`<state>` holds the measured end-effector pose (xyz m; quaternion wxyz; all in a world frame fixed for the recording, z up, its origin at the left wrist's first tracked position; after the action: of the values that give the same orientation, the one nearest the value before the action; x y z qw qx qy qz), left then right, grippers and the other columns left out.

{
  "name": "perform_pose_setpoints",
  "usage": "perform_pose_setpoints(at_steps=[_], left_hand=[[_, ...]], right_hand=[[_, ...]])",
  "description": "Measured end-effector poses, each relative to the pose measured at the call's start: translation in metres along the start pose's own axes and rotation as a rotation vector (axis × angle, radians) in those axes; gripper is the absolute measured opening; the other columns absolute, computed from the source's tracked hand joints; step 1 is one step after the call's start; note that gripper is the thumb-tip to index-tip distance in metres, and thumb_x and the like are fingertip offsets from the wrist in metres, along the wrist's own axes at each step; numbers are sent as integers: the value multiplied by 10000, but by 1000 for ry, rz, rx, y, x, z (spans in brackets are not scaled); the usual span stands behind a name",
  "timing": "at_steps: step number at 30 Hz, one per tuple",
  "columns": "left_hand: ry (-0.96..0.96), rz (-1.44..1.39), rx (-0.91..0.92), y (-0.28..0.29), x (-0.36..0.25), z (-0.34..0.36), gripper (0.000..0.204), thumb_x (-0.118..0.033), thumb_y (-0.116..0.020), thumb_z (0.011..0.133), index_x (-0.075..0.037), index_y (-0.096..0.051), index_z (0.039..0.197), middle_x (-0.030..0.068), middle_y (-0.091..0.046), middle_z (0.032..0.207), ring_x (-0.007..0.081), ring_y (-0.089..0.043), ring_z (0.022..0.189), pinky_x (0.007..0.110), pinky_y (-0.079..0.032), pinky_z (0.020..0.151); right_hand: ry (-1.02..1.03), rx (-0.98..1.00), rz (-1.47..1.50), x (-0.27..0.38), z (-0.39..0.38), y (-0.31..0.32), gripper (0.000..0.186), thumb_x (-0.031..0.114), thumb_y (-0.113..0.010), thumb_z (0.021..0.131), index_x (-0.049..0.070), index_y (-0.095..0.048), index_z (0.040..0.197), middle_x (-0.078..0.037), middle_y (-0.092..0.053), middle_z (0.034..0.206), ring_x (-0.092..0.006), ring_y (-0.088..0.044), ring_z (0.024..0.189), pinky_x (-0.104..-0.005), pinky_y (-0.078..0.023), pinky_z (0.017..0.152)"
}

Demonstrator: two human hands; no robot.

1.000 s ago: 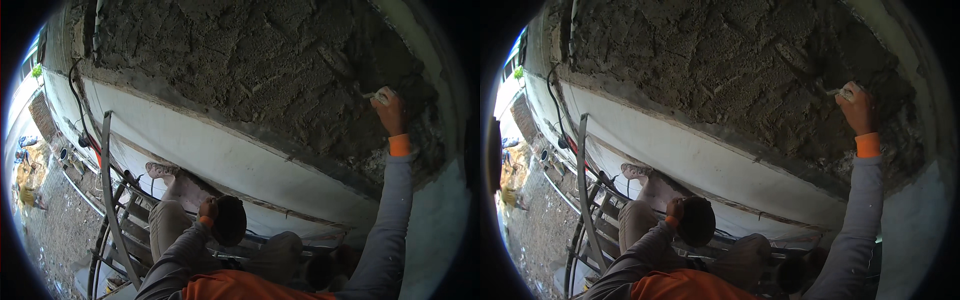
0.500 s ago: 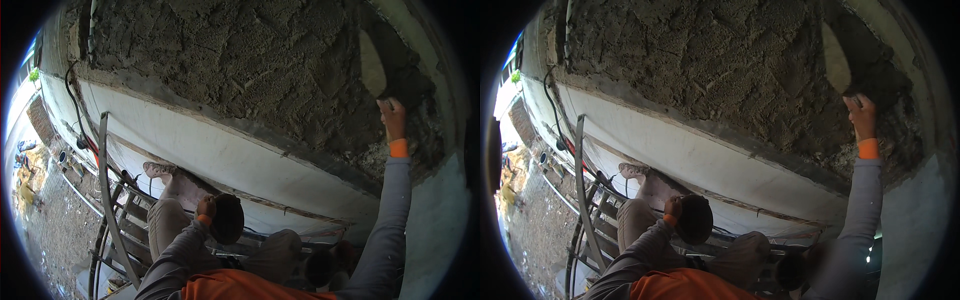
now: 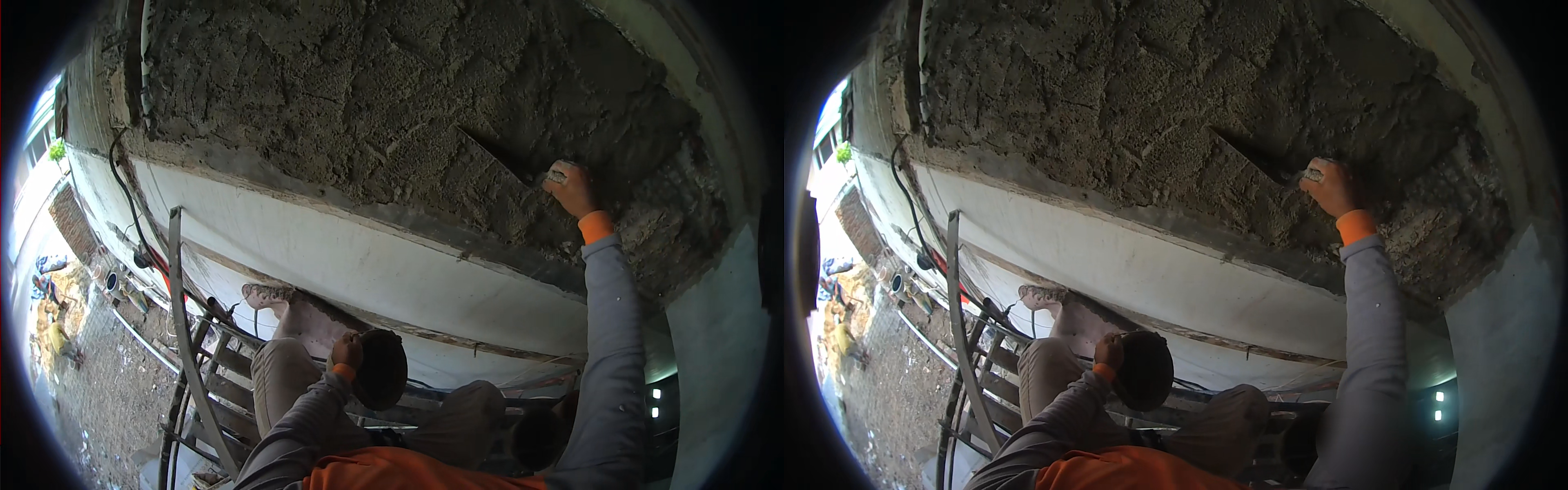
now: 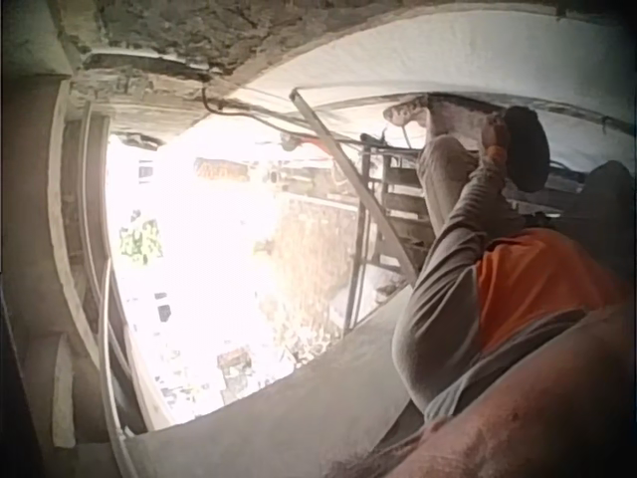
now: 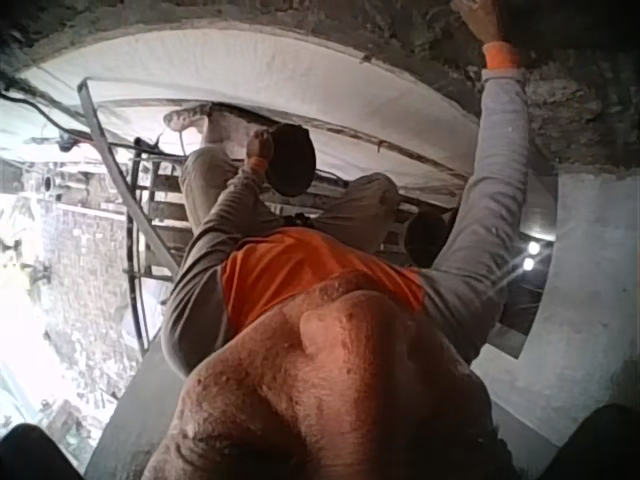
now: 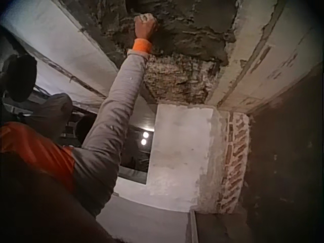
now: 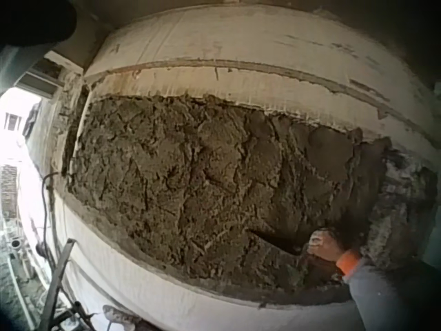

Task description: Applying and smoothing plaster or mortar onto a wall section using a trowel while standing on a scaffold.

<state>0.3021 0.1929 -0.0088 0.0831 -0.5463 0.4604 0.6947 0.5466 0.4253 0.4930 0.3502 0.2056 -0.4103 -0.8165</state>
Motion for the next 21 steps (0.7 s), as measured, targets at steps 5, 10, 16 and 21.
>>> perform_pose_setpoints(at_steps=[5,10,16,21], left_hand=[[-93,7,-28,8,-8,-4,264,-233,-425,847,-34,-598,863,223,-609,805,417,-573,768,489,-446,703],[-208,70,-38,14,-12,-2,231,-185,-422,842,-33,-595,855,221,-603,822,408,-580,731,480,-459,687],[-228,113,-12,13,-7,2,191,-124,-421,832,-28,-586,818,208,-592,837,387,-584,713,466,-470,664],[-188,73,-37,13,-1,5,222,-161,-413,840,-30,-590,815,207,-598,824,404,-574,745,484,-457,683]], right_hand=[[-122,-39,-44,-29,-7,33,229,202,-665,644,30,-565,757,-160,-585,767,-346,-560,728,-389,-439,625],[-215,-105,-141,-48,-10,61,259,205,-662,652,42,-587,839,-158,-592,826,-339,-567,778,-385,-444,665],[-231,-200,-265,-41,-9,112,297,220,-655,672,52,-595,910,-156,-608,866,-347,-577,823,-374,-456,696],[-242,-435,-339,-29,-15,150,281,235,-662,692,68,-596,908,-108,-613,802,-261,-588,718,-330,-456,660]])
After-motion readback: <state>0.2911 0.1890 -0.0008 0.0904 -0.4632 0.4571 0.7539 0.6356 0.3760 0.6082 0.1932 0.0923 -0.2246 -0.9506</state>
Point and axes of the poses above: each hand's wrist, its own z-axis towards the middle knuckle, its own y-axis out of the back of the hand, x = y × z, the point moved 3 cm from there along z, towards the middle knuckle
